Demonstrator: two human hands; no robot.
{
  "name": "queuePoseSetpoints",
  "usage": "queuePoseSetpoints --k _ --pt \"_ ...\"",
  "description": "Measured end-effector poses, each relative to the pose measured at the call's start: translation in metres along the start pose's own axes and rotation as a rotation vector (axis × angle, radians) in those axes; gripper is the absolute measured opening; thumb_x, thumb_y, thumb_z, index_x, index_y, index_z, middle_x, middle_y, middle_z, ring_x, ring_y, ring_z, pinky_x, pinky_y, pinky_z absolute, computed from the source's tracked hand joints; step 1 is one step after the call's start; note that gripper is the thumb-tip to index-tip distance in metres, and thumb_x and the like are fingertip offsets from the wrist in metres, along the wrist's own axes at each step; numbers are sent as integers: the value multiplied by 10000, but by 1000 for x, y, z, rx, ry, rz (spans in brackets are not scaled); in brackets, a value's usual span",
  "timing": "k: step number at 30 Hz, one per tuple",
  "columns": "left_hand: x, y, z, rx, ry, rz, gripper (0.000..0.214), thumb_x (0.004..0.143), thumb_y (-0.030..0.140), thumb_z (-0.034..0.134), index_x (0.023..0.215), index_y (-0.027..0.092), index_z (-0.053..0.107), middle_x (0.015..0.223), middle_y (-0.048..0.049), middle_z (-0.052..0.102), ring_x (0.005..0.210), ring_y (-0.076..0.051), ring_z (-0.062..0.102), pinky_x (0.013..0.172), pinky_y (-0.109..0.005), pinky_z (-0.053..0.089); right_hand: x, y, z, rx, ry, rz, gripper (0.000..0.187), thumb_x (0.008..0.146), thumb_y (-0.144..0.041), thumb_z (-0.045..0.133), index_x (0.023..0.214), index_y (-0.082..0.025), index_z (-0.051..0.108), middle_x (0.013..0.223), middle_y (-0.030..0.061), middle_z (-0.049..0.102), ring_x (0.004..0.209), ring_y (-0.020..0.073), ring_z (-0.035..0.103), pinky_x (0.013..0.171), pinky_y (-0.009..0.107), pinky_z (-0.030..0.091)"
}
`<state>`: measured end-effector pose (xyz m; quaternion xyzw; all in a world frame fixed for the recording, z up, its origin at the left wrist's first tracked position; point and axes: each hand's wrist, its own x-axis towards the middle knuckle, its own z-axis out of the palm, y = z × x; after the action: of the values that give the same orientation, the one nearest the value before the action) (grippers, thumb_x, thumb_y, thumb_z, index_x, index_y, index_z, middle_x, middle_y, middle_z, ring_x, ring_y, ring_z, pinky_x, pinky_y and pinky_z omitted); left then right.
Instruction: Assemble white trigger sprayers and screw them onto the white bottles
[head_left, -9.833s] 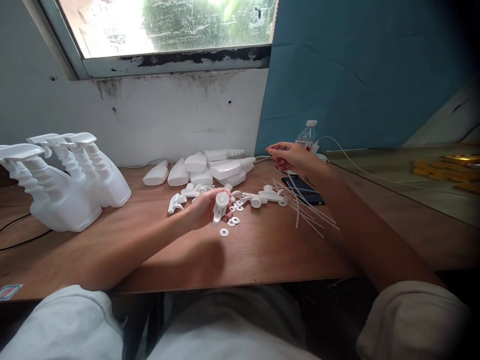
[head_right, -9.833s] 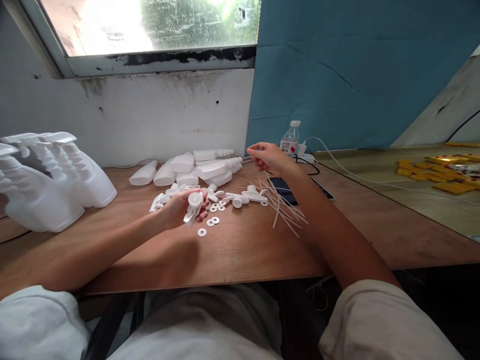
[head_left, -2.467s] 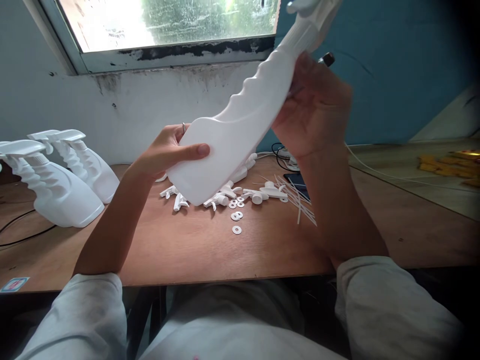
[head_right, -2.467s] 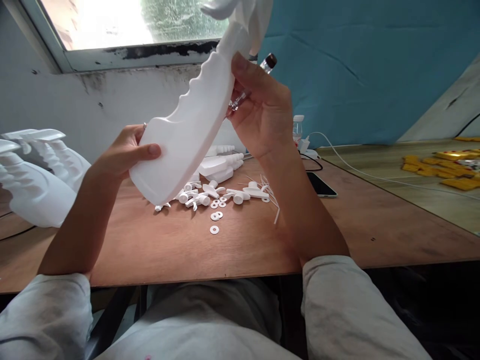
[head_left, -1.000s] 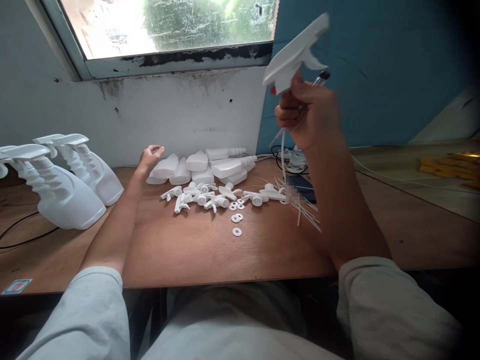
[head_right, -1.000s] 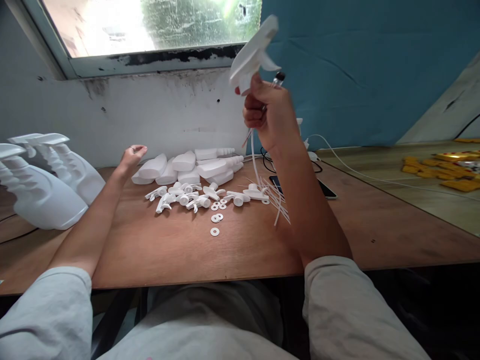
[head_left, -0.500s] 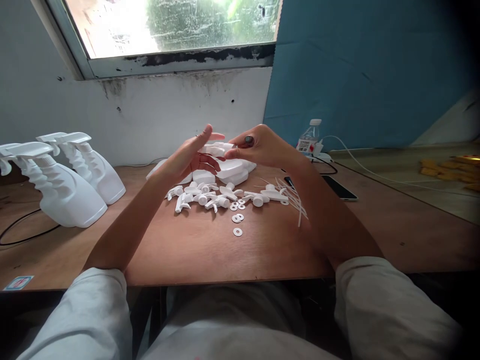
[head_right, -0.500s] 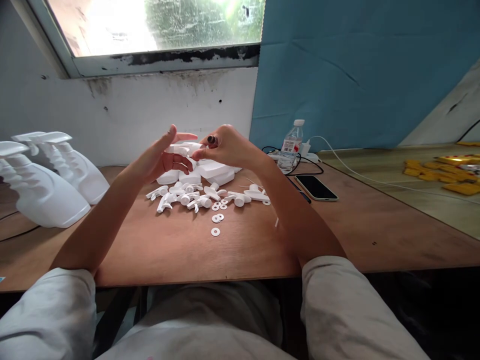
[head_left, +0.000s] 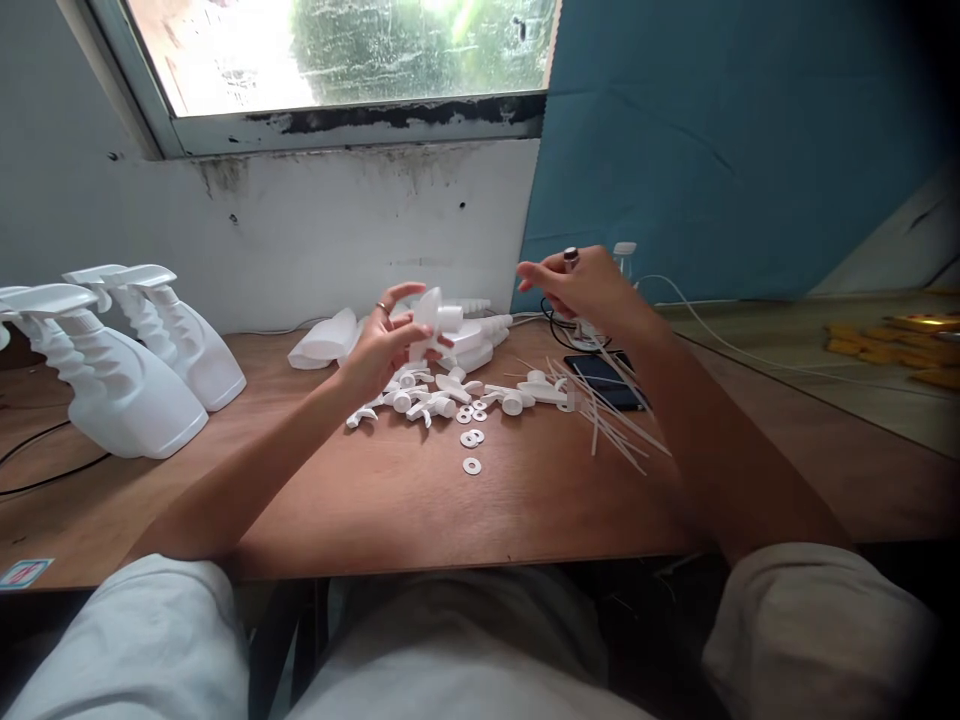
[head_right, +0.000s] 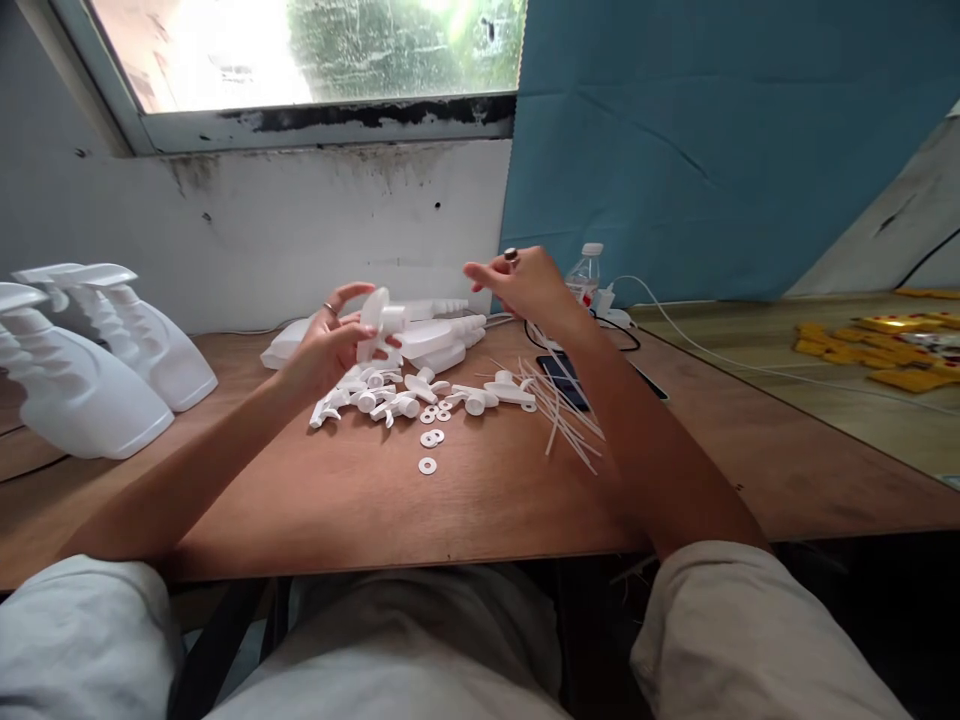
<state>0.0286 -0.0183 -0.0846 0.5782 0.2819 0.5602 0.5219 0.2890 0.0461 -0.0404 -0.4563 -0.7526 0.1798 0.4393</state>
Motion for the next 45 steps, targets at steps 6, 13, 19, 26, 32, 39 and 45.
queuePoseSetpoints --k 6,13,19,26,32,39,45 --pt "-34 -42 -7 -384 -82 -434 439 702 164 606 1140 142 589 827 -53 641 629 -142 636 575 -238 540 5 90 -20 357 -94 470 336 938 -432 601 800 -127 625 557 58 548 446 119 465 422 255 364" --pt "-55 -81 -9 -422 -107 -545 349 762 421 736 968 170 609 786 -34 598 551 -98 526 476 -199 428 -5 114 -7 232 173 414 314 958 -409 583 831 -125 626 877 145 666 734 153 631 585 237 452" --pt "-58 -92 2 -341 21 -435 324 759 423 736 849 177 545 762 9 525 501 -63 446 423 -172 346 -30 64 16 405 15 163 770 856 -840 279 679 -166 607 445 21 480 361 104 413 374 241 281" --pt "-63 -99 8 -272 193 -346 388 703 479 766 799 189 527 682 14 510 478 -83 451 402 -199 322 -93 4 64 513 -317 -190 331 871 -480 661 794 -161 621 654 37 667 459 105 548 413 224 364" --pt "-66 -103 11 -144 227 -269 372 779 519 679 817 190 510 596 27 481 471 -98 446 417 -193 358 -105 7 80 108 -223 -692 208 917 -254 603 734 -174 544 572 -20 553 473 67 424 479 217 317" --pt "-66 -110 10 -113 187 -190 344 828 511 627 793 203 477 621 17 508 463 -97 437 437 -210 365 -107 12 85 -252 -260 -1117 252 947 -135 457 714 -201 389 578 -19 442 512 112 341 511 274 259" --pt "-66 -114 5 -136 240 -233 305 860 489 593 848 209 472 621 20 521 462 -101 452 461 -217 393 -107 12 86 -400 -392 -1244 105 929 -93 420 891 -169 482 743 36 523 651 150 412 590 286 298"
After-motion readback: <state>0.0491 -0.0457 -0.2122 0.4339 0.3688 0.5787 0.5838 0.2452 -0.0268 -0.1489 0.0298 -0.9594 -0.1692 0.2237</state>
